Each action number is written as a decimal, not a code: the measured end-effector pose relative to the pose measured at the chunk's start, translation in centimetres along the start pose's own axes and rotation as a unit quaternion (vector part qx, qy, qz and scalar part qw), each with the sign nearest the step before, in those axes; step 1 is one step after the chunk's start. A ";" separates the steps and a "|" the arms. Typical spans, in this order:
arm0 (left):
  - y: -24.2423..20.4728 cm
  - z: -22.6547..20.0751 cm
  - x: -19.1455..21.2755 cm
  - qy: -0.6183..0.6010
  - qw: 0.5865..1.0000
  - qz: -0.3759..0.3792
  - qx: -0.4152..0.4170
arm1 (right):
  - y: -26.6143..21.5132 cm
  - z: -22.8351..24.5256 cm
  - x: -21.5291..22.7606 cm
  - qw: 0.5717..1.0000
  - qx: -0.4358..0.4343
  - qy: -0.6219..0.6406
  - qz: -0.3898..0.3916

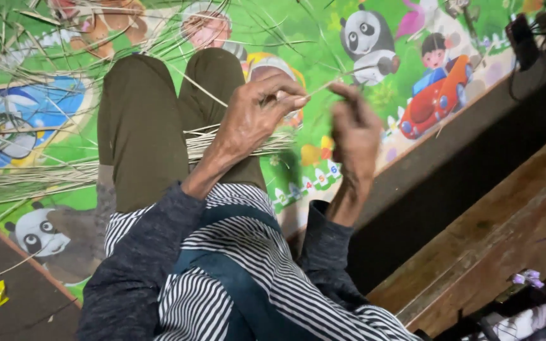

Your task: A person is sitting on the floor, organizing, bundling, and trimming long thin reeds or straw fibers using scissors.

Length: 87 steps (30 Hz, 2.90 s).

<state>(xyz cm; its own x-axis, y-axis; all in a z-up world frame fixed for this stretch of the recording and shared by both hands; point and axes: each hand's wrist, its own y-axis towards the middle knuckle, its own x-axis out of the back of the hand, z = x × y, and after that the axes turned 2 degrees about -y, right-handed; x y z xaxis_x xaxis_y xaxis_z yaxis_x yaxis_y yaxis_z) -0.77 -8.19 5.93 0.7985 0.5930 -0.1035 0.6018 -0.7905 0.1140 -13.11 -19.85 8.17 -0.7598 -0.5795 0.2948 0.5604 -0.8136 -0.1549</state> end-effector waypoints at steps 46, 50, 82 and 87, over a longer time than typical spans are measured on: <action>-19.7 3.7 11.1 0.054 0.882 -0.378 0.278 | 5.8 -10.8 -4.2 0.902 0.138 -0.153 0.378; -19.8 4.0 11.2 0.066 0.877 -0.382 0.283 | 6.4 -12.1 -4.6 0.881 0.147 -0.242 0.379; -20.1 4.6 11.8 0.088 0.888 -0.368 0.263 | -0.5 -5.4 -7.7 0.793 0.307 -0.456 0.261; -20.2 5.1 11.6 0.100 0.886 -0.385 0.236 | -1.0 -6.7 -8.5 0.759 0.276 -0.500 0.313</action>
<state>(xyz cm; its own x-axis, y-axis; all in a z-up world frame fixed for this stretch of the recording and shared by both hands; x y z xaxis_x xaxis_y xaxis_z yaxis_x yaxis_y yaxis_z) -3.73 13.84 -2.65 0.1677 0.9629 0.2114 0.9343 -0.0868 -0.3458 -9.38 -14.44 -0.56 0.1878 -0.2932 0.9374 0.9707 -0.0901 -0.2227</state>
